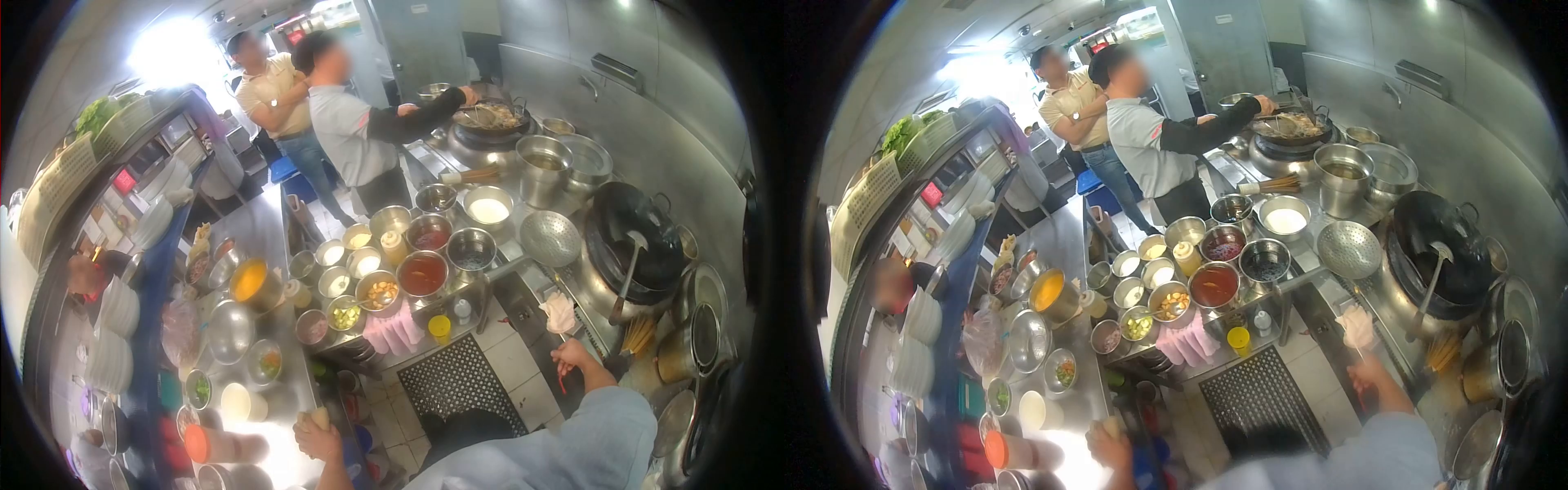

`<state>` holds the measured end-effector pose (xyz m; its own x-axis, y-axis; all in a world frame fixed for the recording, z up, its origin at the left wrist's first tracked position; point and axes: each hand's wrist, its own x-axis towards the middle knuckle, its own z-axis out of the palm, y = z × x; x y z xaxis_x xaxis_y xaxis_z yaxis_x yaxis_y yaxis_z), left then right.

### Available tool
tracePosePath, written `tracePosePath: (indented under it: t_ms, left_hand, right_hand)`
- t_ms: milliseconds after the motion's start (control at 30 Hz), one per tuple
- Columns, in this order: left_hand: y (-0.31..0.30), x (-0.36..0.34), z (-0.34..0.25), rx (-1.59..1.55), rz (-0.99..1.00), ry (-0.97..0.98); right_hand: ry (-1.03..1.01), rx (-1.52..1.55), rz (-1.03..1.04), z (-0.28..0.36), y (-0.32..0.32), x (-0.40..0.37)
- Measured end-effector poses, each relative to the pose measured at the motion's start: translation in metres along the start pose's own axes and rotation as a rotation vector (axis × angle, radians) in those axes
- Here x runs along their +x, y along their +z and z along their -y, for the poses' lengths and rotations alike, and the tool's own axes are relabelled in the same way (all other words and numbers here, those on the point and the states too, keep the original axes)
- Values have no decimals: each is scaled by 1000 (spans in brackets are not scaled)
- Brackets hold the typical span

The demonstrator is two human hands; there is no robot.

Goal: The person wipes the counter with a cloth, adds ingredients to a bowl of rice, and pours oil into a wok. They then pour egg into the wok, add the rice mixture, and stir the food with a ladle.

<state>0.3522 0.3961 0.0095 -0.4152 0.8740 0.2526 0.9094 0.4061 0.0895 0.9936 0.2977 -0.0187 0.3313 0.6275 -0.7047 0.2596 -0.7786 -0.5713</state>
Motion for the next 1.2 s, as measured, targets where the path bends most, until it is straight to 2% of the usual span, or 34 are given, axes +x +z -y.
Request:
tracePosePath:
  t_ms: [600, 700, 800, 1100, 1200]
  left_hand:
    - [-1, -2, 0, 28, -7, 0]
    - [-11, 3, -8, -1, 63, -52]
    - [-7, 0, -6, 16, 1, -28]
    - [-14, 5, -10, 12, 97, -97]
    - [-4, 5, -4, -10, 70, -49]
  right_hand:
    - [49, -22, 29, -5, -1, 8]
    - [-17, -19, -1, -7, 0, 11]
    - [-9, -3, -9, -2, 0, 5]
    - [15, -15, 38, -3, -2, 10]
    - [13, -16, 21, -10, -2, 14]
